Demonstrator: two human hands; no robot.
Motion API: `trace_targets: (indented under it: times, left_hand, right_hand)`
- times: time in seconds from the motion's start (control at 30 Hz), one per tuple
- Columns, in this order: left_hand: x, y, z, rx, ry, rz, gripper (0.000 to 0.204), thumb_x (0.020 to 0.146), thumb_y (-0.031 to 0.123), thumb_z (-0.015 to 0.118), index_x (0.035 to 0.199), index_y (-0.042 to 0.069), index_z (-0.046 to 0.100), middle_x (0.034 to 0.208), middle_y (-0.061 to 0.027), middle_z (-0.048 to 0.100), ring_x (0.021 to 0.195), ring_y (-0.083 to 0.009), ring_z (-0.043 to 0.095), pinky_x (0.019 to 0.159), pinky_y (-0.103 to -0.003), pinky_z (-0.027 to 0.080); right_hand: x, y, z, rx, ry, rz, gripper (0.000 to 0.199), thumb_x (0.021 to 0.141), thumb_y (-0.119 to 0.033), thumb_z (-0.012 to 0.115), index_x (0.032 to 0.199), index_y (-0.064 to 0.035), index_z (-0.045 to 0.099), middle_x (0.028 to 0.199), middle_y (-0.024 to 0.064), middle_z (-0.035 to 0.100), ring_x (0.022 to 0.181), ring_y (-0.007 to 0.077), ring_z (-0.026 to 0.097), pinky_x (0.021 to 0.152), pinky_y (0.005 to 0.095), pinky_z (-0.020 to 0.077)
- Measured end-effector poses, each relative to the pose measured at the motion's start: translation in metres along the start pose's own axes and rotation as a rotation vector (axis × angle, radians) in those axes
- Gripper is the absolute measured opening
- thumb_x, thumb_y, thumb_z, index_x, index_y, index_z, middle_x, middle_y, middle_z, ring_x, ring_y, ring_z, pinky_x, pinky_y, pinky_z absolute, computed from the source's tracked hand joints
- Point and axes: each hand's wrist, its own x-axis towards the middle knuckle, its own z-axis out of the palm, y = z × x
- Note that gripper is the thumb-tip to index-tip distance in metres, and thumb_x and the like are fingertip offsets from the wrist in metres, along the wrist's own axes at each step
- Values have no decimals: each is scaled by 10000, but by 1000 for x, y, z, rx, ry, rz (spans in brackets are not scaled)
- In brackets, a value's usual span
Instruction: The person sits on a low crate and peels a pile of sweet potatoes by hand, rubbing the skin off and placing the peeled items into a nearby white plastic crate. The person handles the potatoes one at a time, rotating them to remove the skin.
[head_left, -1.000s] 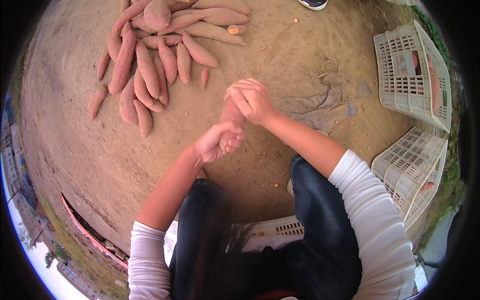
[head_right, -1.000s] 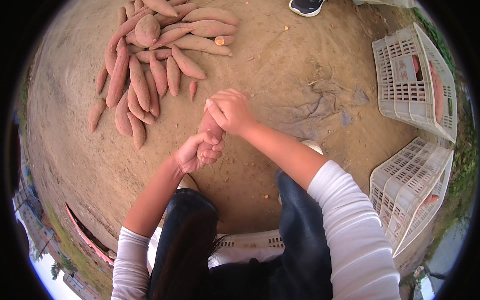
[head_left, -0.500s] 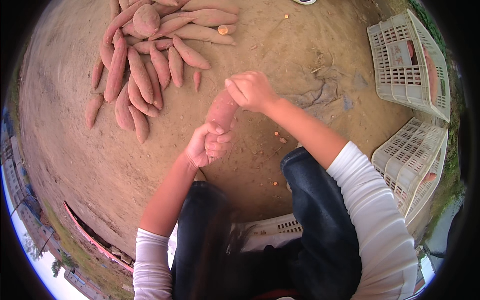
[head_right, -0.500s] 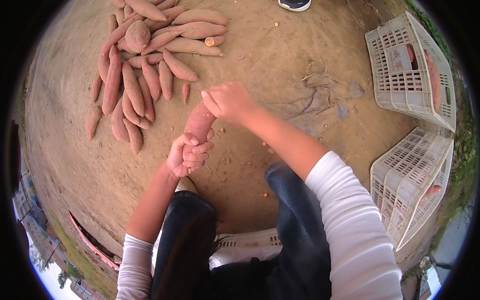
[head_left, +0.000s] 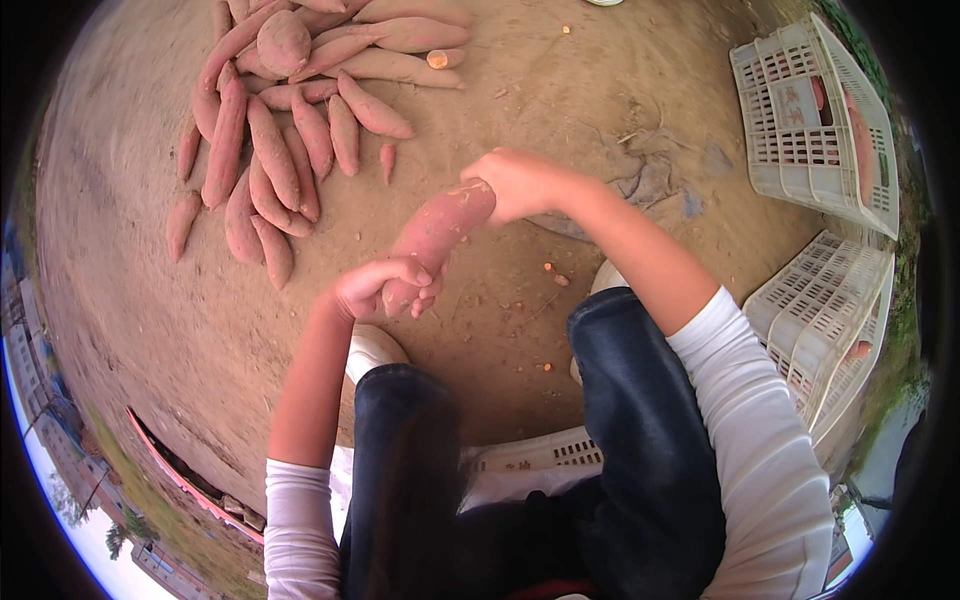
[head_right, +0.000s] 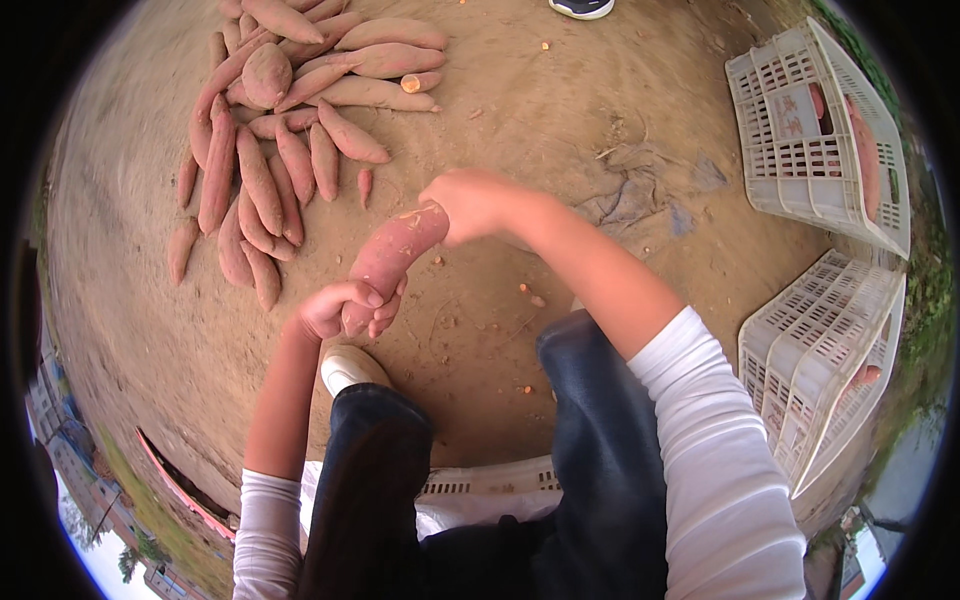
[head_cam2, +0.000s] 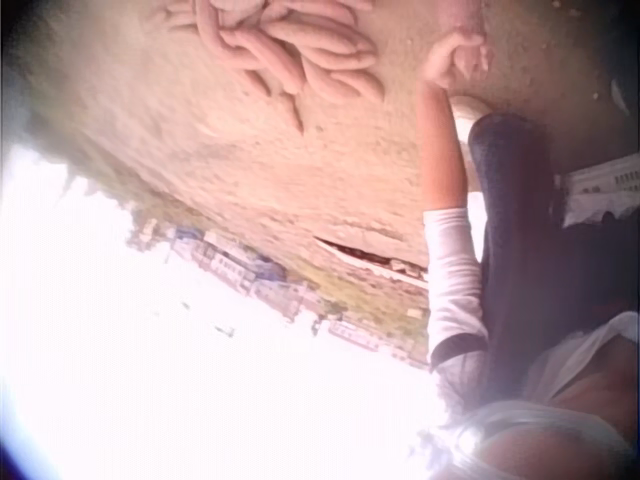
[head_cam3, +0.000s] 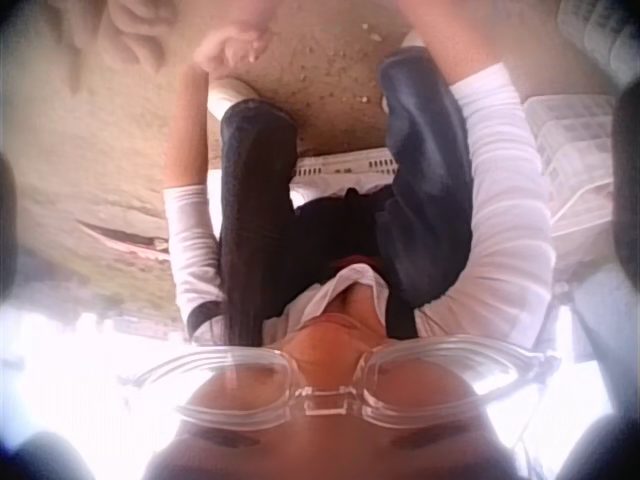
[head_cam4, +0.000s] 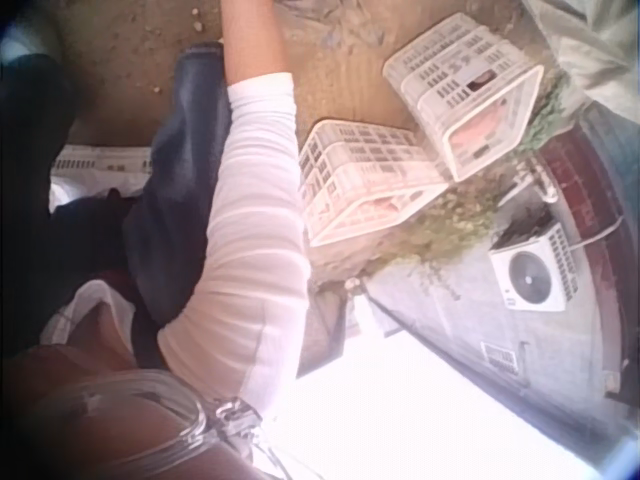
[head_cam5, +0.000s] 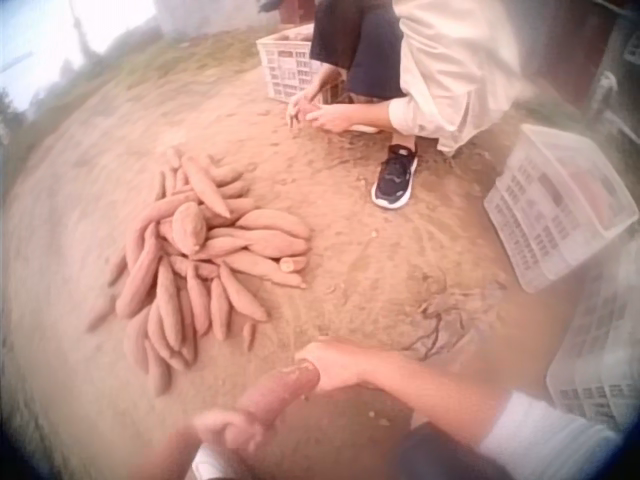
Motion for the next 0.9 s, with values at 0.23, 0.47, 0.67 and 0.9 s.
trace_targets:
  times: [0.23,0.47,0.67,0.9]
  left_hand:
    - [21,31,49,1483,820,789,728,726,150,765,1378,84,447,1228,-149,553,1158,-321,552,994,-419,456]
    - [57,28,37,1454,1005,667,481,717,142,770,1149,95,564,938,-134,618,858,-369,639,729,-432,539]
    - [24,-13,-39,1290,1209,473,226,793,125,681,922,52,510,674,-151,601,678,-377,625,647,-456,501]
    - [-22,-12,-49,1105,1307,508,434,736,55,714,1104,50,484,872,-137,591,843,-332,606,766,-416,502]
  right_hand:
    - [2,1,11,-487,314,39,99,759,-52,646,851,-35,679,818,174,710,808,350,703,679,447,545]
    - [4,-12,22,-323,429,18,96,743,-61,636,837,-63,658,793,167,699,781,362,694,661,460,531]
    - [-13,31,17,-44,512,251,197,729,-182,684,892,-74,657,838,181,696,840,405,664,730,481,530]
    - [-37,46,-3,-108,649,496,273,726,-256,721,928,-78,674,870,202,699,864,406,668,773,486,537]
